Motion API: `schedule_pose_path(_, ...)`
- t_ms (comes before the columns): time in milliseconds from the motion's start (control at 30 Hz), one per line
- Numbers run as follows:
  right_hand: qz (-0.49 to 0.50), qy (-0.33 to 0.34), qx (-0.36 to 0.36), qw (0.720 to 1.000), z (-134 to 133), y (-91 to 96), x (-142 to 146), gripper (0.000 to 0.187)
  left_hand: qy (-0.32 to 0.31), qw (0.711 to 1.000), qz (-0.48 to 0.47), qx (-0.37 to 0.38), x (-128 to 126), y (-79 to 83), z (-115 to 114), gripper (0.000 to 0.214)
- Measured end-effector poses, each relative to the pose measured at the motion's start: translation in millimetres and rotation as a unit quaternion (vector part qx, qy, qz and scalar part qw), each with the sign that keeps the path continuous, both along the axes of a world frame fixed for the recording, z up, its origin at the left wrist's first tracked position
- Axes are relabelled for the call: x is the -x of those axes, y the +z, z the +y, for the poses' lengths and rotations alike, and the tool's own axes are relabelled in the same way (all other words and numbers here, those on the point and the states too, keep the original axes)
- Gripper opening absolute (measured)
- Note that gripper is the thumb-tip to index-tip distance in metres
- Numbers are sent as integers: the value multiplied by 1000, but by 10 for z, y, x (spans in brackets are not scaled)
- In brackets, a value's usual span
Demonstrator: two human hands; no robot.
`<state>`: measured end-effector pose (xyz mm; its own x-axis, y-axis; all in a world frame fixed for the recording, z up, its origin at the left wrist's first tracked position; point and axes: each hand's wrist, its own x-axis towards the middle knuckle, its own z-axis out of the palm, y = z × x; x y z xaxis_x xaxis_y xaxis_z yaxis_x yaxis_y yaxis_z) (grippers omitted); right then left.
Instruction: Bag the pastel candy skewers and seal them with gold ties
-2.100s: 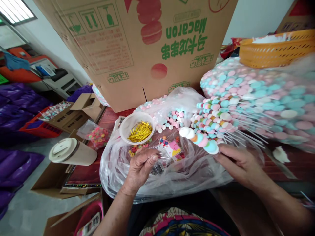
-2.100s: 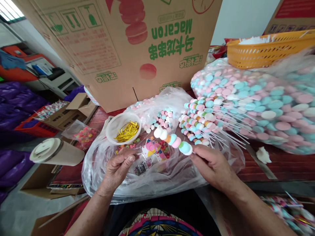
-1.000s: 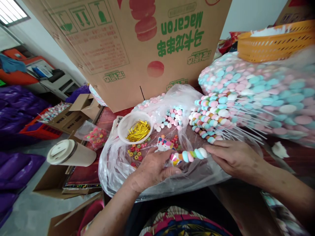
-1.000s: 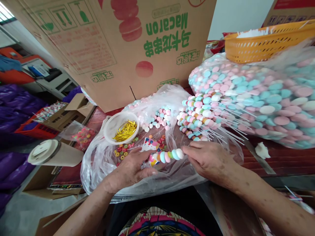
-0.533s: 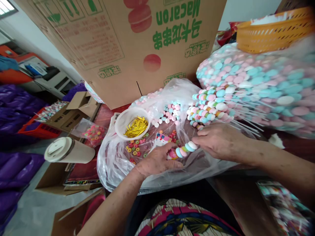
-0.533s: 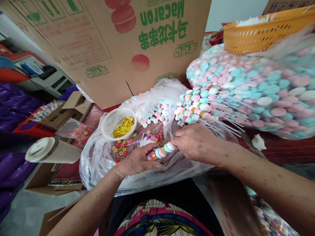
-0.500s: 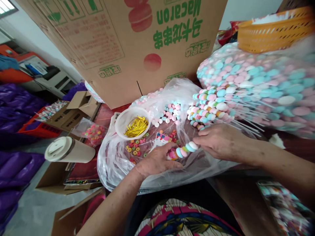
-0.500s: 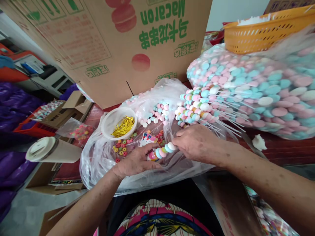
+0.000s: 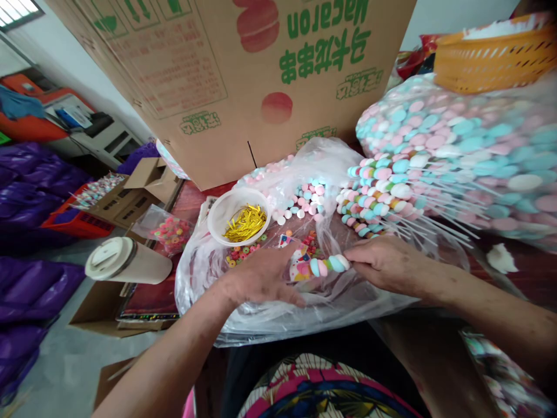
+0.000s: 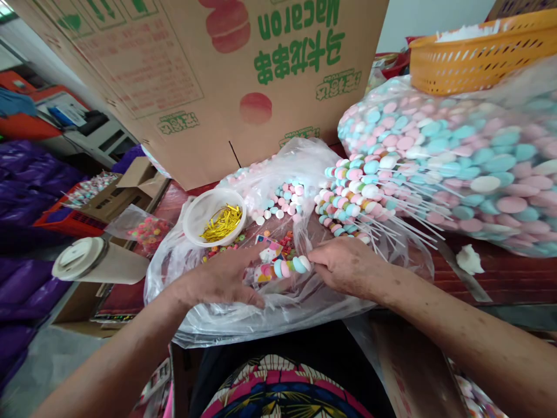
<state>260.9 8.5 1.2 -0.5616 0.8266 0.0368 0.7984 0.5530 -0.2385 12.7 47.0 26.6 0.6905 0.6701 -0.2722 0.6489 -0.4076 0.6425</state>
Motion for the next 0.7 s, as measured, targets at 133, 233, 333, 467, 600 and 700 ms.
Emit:
schedule_pose_path(133,40,30,-5,999,12,23,36,26,3,988,150,-30,100,-50,-38,31)
schedule_pose_path(233,-7,57,-154,986,-15,96,62,23,-24,994,69,79,94,-136,-38,21)
schedule_pose_path(333,-74,104,-324,937,-51,207,65,25,-57,978,-7,198,85,-148,-1,24)
schedule_pose_path(467,-94,143,-371,913,-95,260,90,26,-40,965,-38,258,67,-107,24,23)
schedule_pose_path(600,-89,117,-346,927,-126,207,108,27,-14,963,-30,266,61,-108,-4,27)
schedule_pose_path(700,-77,106,-280,951,-154,173,122,27,-3,986,10,164,12,-129,-71,29)
